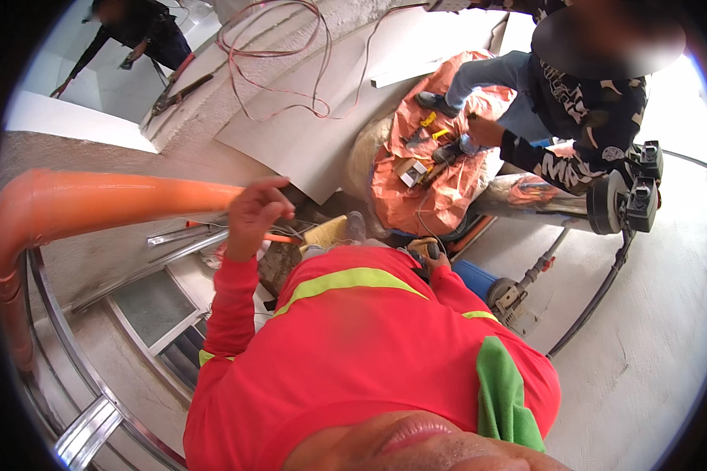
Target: The person uses a yellow corded drill to fasten metal studs to a ceiling grid. They position the metal pieces, drill holes, and secure them with screws while standing on a ladder. Another worker is visible nearby handling materials.
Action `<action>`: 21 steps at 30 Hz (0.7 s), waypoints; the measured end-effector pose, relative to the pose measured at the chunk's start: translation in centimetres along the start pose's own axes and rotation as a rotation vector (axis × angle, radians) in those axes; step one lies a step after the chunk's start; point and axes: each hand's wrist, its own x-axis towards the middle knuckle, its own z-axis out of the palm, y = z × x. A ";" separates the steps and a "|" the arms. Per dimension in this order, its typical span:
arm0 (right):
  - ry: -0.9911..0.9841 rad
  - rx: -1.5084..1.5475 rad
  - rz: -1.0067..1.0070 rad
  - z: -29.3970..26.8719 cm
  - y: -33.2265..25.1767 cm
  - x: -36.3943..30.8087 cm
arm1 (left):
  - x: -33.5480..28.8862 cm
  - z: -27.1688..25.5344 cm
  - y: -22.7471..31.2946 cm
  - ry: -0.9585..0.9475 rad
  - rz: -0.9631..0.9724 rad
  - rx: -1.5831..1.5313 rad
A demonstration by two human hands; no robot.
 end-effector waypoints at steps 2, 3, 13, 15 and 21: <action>-0.024 -0.017 -0.002 -0.1 -0.2 -0.2 | 1.2 -0.5 7.2 -0.037 0.263 -0.131; -0.039 -0.018 -0.018 -0.2 -0.3 -0.2 | 1.4 -0.5 11.2 -0.103 0.459 -0.090; 0.041 -0.259 -0.086 -1.2 -1.4 2.1 | 2.5 6.7 28.1 -0.568 1.510 0.202; 0.002 -0.118 -0.151 -1.1 -2.5 2.0 | 2.7 7.0 28.7 -0.579 1.519 0.196; -0.097 -0.170 -0.107 -2.5 -5.3 -0.2 | 0.7 7.4 28.8 -0.438 1.461 0.268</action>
